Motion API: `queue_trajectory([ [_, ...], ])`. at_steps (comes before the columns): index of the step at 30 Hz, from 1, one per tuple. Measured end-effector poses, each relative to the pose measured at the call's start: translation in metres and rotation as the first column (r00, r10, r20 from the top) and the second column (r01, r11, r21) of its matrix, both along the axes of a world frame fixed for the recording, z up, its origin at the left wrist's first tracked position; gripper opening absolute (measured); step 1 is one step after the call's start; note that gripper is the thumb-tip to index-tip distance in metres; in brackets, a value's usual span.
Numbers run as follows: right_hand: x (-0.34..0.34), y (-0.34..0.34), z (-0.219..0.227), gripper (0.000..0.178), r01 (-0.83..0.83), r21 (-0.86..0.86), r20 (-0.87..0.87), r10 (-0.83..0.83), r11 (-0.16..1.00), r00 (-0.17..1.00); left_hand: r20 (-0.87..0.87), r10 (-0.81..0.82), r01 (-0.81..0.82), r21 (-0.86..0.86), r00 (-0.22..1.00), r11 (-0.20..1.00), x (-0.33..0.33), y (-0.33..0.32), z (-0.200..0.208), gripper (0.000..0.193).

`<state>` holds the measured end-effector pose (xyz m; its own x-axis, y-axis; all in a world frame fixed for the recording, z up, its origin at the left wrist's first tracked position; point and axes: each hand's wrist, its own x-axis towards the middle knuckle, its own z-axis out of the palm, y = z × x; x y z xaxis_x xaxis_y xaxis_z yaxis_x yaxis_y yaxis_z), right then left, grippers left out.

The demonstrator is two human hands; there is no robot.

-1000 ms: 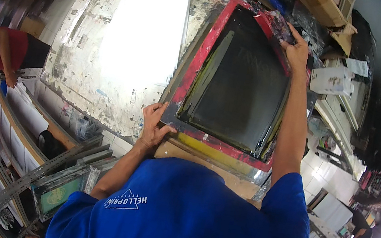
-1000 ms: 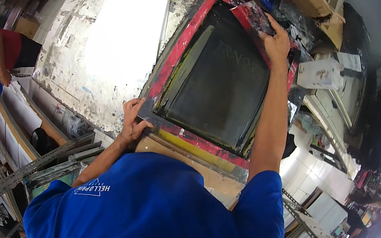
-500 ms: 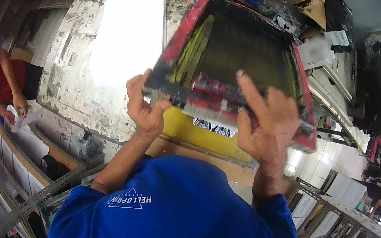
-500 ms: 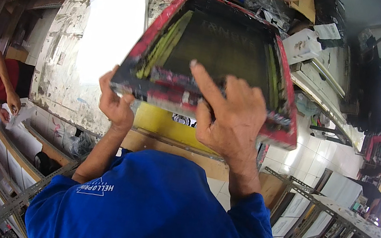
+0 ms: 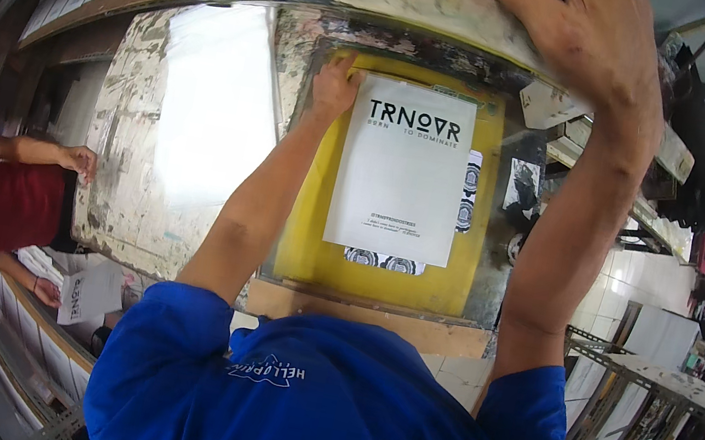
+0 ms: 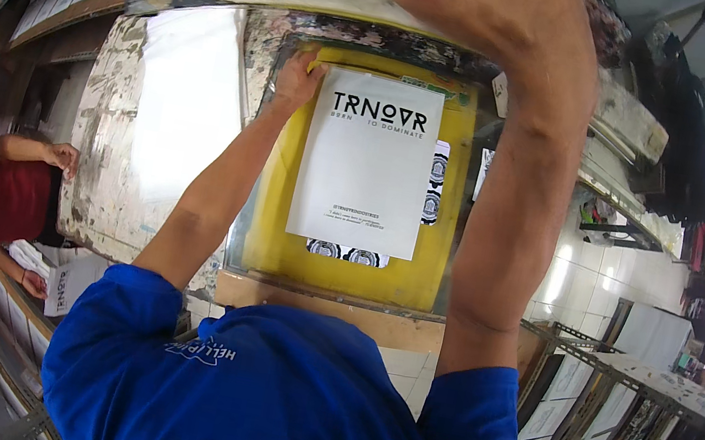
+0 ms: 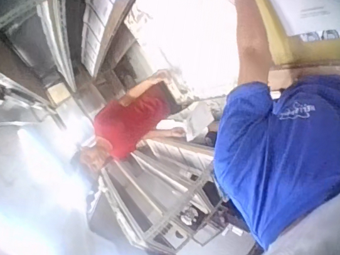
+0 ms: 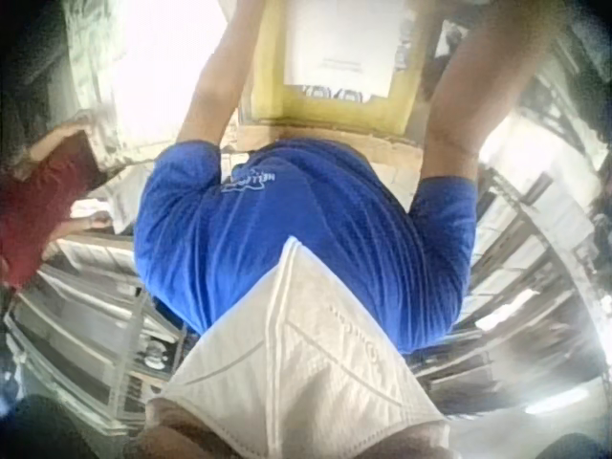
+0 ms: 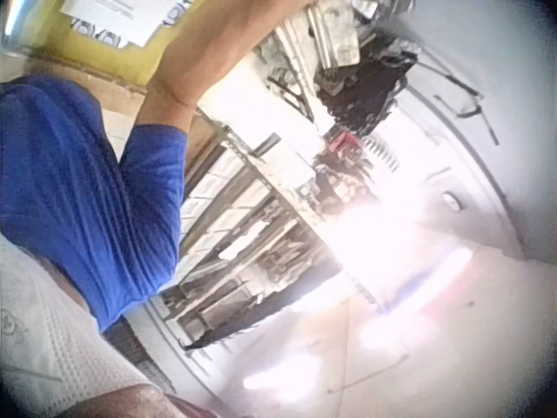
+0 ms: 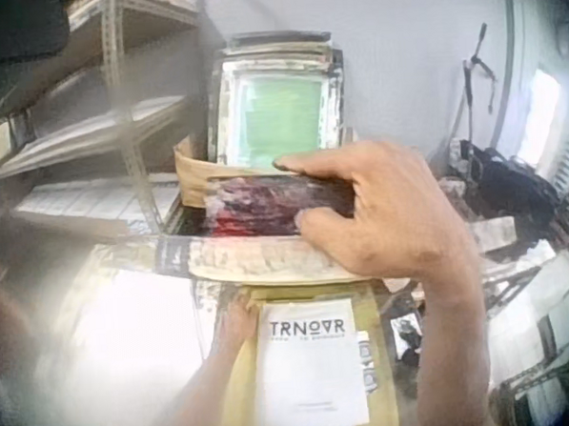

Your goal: The person performs screen printing by placing a sheet of paper under a screen, lowering the screen, and using a squeegee to spread ink over the design before lifting the screen and repeating the process.

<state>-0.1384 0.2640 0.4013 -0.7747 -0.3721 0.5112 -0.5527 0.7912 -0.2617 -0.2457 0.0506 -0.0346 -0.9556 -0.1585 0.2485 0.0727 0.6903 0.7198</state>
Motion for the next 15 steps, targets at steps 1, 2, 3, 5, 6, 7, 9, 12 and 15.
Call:
queue_trajectory([
  [1,-0.004,0.005,0.006,0.059,-0.005,-0.010,0.090,0.006,1.000,0.996,0.027,-0.005,0.010,-0.202,1.000,0.979,0.005,0.010,-0.001,0.039],
  [2,-0.007,0.010,0.012,0.058,-0.006,-0.022,0.178,0.010,1.000,0.984,0.049,-0.001,0.021,-0.397,0.999,0.918,0.007,0.019,-0.001,0.038],
  [3,-0.019,0.009,0.006,0.058,-0.006,-0.027,0.150,0.010,1.000,0.989,0.090,0.014,0.021,-0.372,0.996,0.928,0.002,0.018,-0.004,0.030],
  [5,-0.021,0.014,0.004,0.058,-0.038,-0.021,0.101,0.040,0.999,0.994,0.044,-0.007,0.021,-0.313,0.999,0.950,-0.005,0.014,-0.011,0.023],
  [6,-0.009,0.011,0.010,0.058,-0.072,-0.011,0.085,0.072,0.997,0.994,0.025,-0.012,0.018,-0.284,1.000,0.959,-0.006,0.012,-0.010,0.019],
  [7,-0.005,0.009,0.010,0.058,-0.090,0.002,0.056,0.090,0.996,0.994,0.104,-0.003,0.020,-0.163,0.995,0.986,-0.008,0.012,-0.009,0.017],
  [9,0.001,0.007,0.009,0.056,-0.104,0.031,-0.014,0.104,0.994,0.994,0.256,-0.014,-0.007,0.082,0.967,0.997,-0.011,0.012,-0.006,0.013],
  [12,0.003,0.001,0.010,0.053,-0.121,-0.004,-0.011,0.121,0.993,0.993,0.016,-0.051,0.044,0.296,0.999,0.954,-0.001,-0.001,0.000,0.008],
  [15,-0.001,0.007,0.022,0.049,-0.135,-0.113,0.209,0.156,0.984,0.965,-0.120,0.041,0.024,0.495,0.992,0.868,0.036,-0.007,0.043,0.008],
])
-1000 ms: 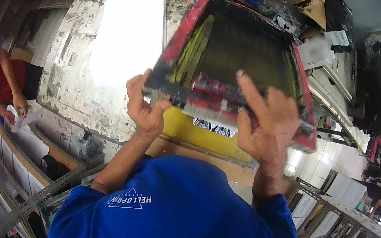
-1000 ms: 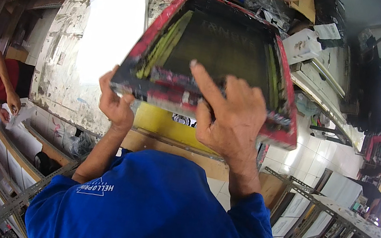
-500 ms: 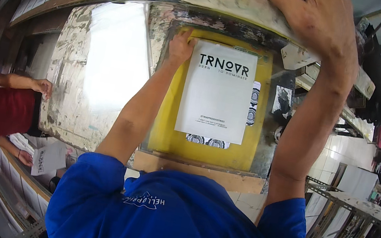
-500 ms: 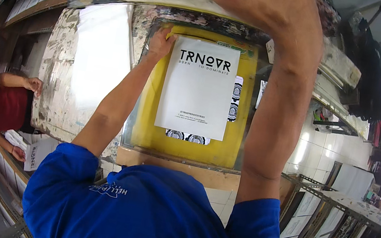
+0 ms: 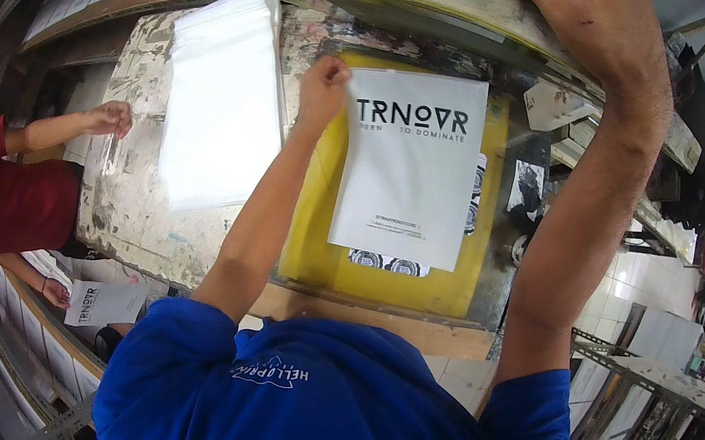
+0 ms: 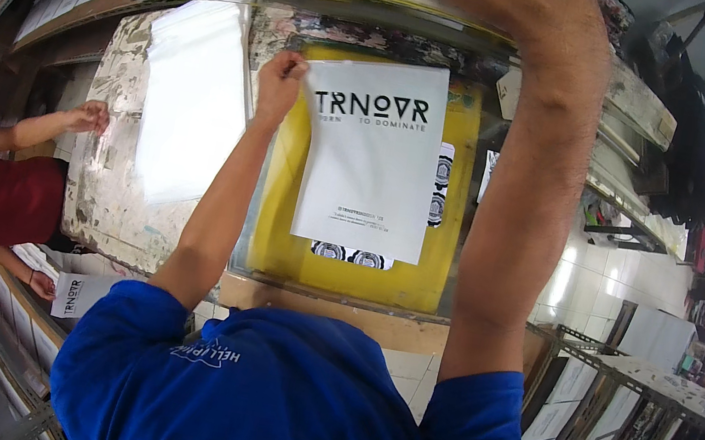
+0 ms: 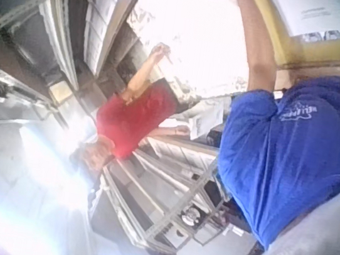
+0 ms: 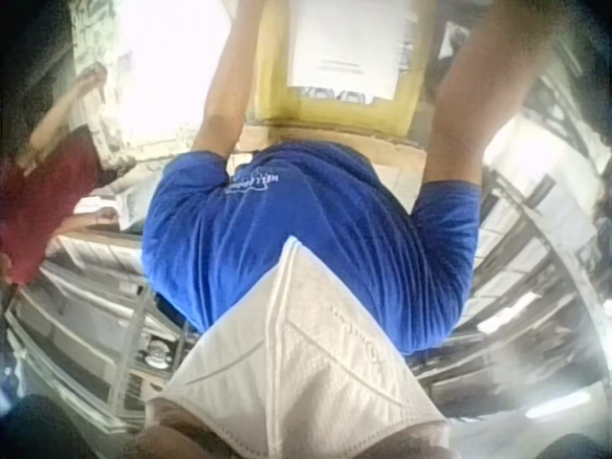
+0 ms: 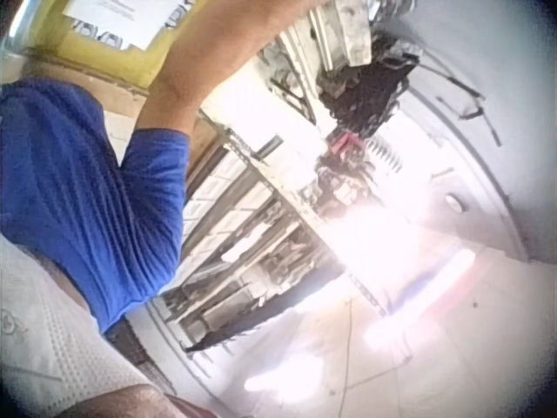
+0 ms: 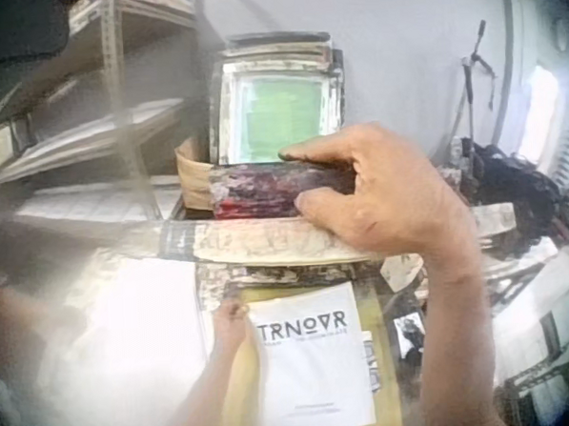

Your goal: The person performs screen printing by placing a sheet of paper under a screen, lowering the screen, and using a squeegee to spread ink over the design before lifting the screen and repeating the process.

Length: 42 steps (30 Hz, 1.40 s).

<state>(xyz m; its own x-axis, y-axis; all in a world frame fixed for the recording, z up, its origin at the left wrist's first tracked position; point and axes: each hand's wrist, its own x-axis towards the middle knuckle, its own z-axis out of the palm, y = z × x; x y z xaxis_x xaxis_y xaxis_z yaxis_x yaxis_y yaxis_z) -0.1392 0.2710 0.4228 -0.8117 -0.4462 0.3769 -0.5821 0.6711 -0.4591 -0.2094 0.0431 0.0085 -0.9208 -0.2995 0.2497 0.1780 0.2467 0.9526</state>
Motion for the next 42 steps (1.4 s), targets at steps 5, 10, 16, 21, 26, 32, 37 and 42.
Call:
queue_trajectory([
  [5,-0.002,-0.006,-0.019,0.048,0.144,0.082,-0.312,-0.112,0.986,0.944,0.037,0.209,-0.212,0.113,0.977,0.971,0.058,-0.082,0.034,0.004],
  [10,0.001,-0.015,-0.018,0.047,0.230,0.081,-0.288,-0.198,0.970,0.937,0.027,0.440,-0.437,0.186,0.898,0.880,0.139,-0.192,0.014,0.003],
  [16,0.011,-0.025,-0.022,0.047,0.241,0.047,-0.333,-0.212,0.969,0.919,0.049,0.722,-0.723,0.067,0.690,0.687,0.252,-0.319,-0.028,0.004],
  [21,0.017,-0.024,-0.019,0.048,0.230,0.005,-0.266,-0.220,0.973,0.939,-0.177,0.945,-0.921,-0.330,0.275,0.206,0.300,-0.364,-0.026,0.017],
  [26,0.017,-0.022,-0.020,0.049,0.166,-0.033,-0.148,-0.169,0.986,0.974,-0.505,0.613,-0.766,-0.575,0.608,0.286,0.236,-0.269,0.013,0.040],
  [32,0.022,-0.023,-0.003,0.046,0.107,-0.031,-0.042,-0.108,0.994,0.993,-0.081,0.312,-0.265,-0.746,0.947,0.611,0.177,-0.118,-0.017,0.026],
  [37,0.012,-0.015,-0.014,0.044,0.115,-0.003,-0.157,-0.114,0.993,0.981,0.134,0.410,-0.269,-0.569,0.902,0.777,0.162,-0.124,-0.044,0.024],
  [42,0.010,-0.014,-0.027,0.044,0.150,-0.008,-0.278,-0.146,0.989,0.949,-0.100,0.348,-0.303,-0.739,0.932,0.601,0.161,-0.119,-0.034,0.019],
])
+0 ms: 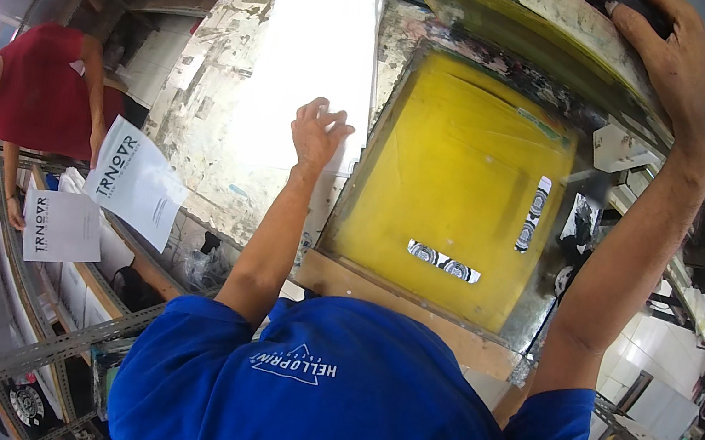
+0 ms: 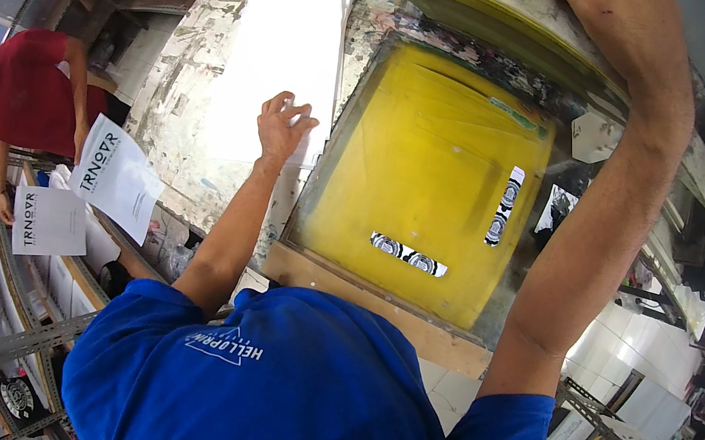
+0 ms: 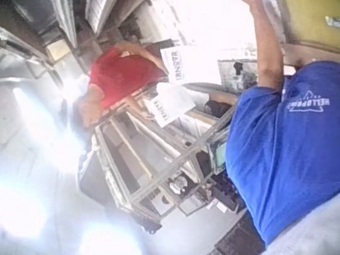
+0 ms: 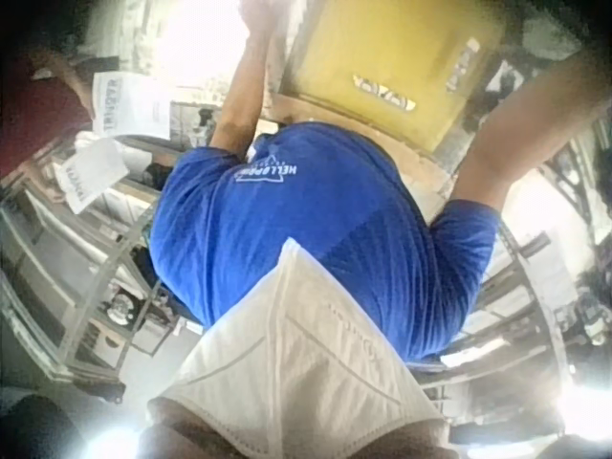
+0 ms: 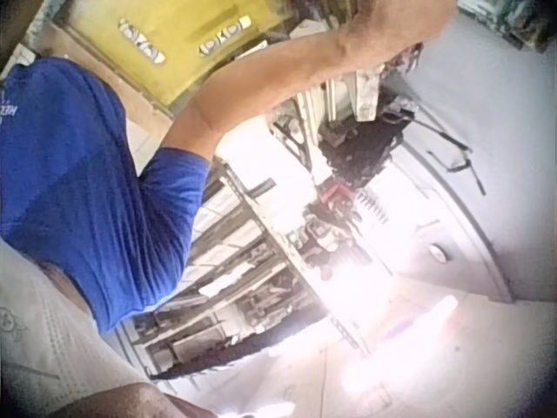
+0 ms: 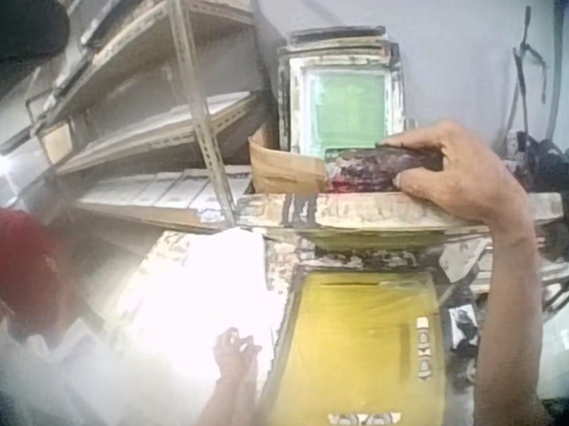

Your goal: The person performs screen printing by placing a sheet of paper under a screen, lowering the screen, and using a squeegee to spread ink over the design before lifting the screen and repeating the process.

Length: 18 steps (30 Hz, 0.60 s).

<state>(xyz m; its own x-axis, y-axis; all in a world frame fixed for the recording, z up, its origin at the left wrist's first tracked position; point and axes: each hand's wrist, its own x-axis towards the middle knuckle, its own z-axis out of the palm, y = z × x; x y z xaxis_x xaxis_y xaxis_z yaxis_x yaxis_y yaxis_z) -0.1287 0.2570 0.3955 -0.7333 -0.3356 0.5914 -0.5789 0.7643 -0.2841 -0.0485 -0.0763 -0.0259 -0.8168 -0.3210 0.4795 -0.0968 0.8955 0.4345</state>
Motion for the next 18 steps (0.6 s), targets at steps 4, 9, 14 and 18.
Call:
queue_trajectory([
  [4,0.003,-0.001,0.014,0.043,-0.072,-0.062,0.112,0.079,0.995,0.991,0.126,0.040,-0.075,0.284,0.991,0.956,-0.005,-0.021,-0.019,0.025],
  [9,-0.004,0.000,0.004,0.042,-0.052,-0.011,0.049,0.052,0.999,0.997,0.006,0.027,-0.027,-0.023,1.000,0.999,-0.001,-0.011,-0.018,0.024],
  [14,-0.026,0.013,0.003,0.040,-0.068,-0.053,0.117,0.074,0.996,0.990,0.082,-0.020,0.013,0.078,0.996,0.997,-0.007,-0.014,-0.023,0.031],
  [18,0.008,-0.005,0.011,0.037,0.011,0.037,0.030,-0.012,0.999,0.999,0.150,-0.064,0.058,0.046,0.987,0.997,0.001,0.002,-0.014,0.029],
])
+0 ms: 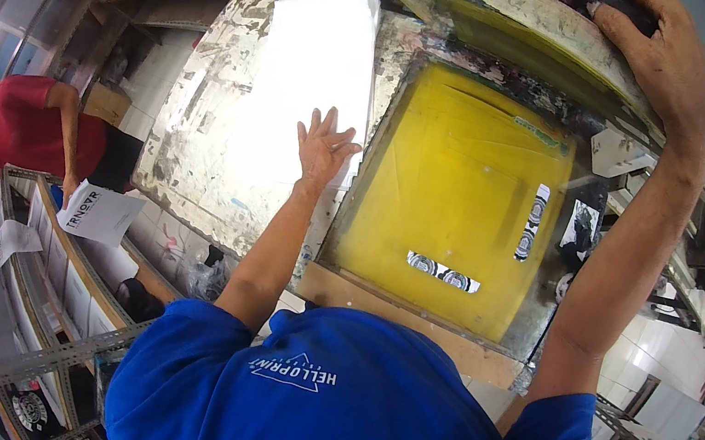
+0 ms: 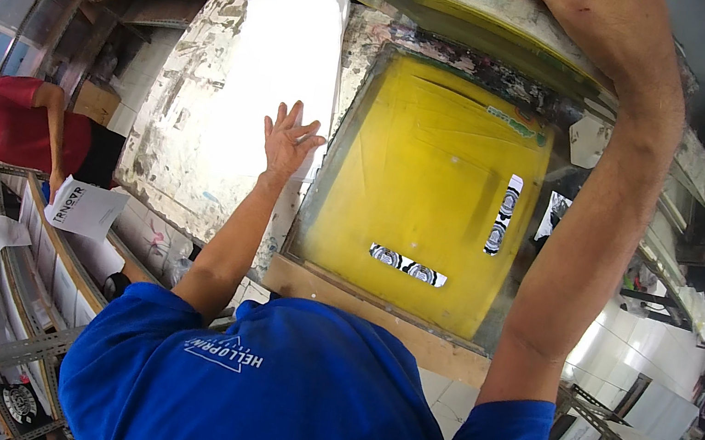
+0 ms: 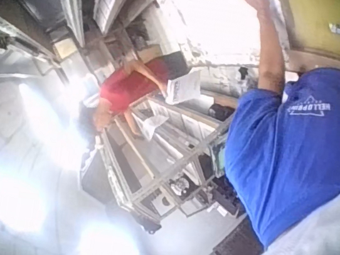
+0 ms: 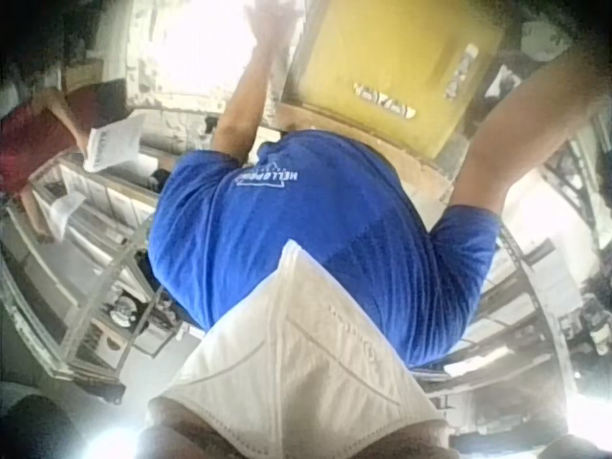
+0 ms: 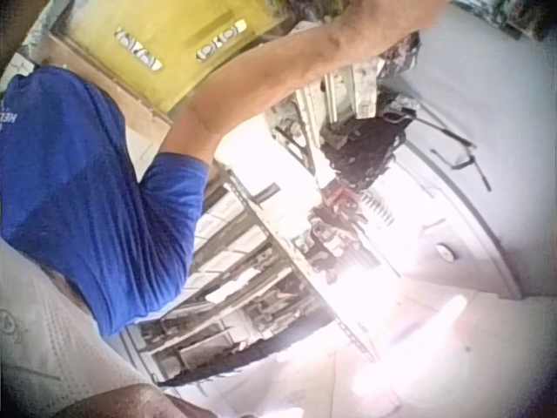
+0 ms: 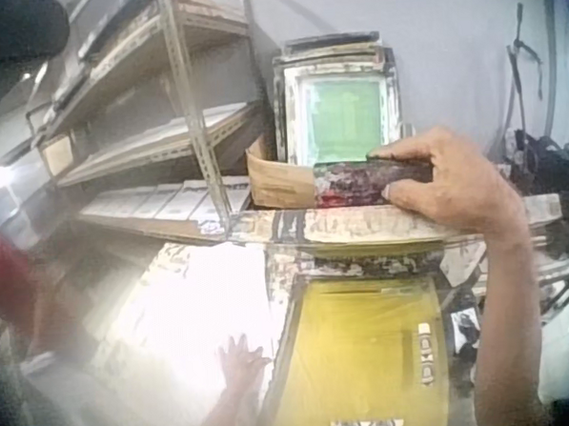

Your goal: The person performs screen printing by placing a sheet of paper under a screen, lowering the screen, and using a squeegee to spread ink over the design before lifting the screen and repeating the process.

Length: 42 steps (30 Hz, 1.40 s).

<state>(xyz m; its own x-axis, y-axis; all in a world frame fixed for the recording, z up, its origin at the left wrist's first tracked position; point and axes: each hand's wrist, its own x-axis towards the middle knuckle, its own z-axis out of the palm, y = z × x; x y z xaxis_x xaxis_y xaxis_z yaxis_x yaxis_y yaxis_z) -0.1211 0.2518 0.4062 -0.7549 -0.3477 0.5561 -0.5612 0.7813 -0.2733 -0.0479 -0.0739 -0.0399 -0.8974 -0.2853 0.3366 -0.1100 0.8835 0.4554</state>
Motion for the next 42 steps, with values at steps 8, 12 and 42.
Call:
queue_trajectory([
  [8,-0.004,0.001,0.004,0.038,-0.036,0.011,0.022,0.036,0.999,0.999,-0.177,0.236,-0.102,0.551,0.956,0.828,-0.021,-0.011,0.017,0.013],
  [12,-0.003,-0.004,-0.008,0.039,0.013,-0.017,-0.078,-0.014,1.000,0.997,-0.085,0.035,0.012,0.493,0.996,0.870,-0.017,0.019,0.075,0.015],
  [42,-0.042,0.031,-0.012,0.040,-0.152,-0.036,0.062,0.154,0.988,0.986,0.352,-0.791,0.832,0.056,0.501,0.552,0.012,0.242,0.025,0.073],
])
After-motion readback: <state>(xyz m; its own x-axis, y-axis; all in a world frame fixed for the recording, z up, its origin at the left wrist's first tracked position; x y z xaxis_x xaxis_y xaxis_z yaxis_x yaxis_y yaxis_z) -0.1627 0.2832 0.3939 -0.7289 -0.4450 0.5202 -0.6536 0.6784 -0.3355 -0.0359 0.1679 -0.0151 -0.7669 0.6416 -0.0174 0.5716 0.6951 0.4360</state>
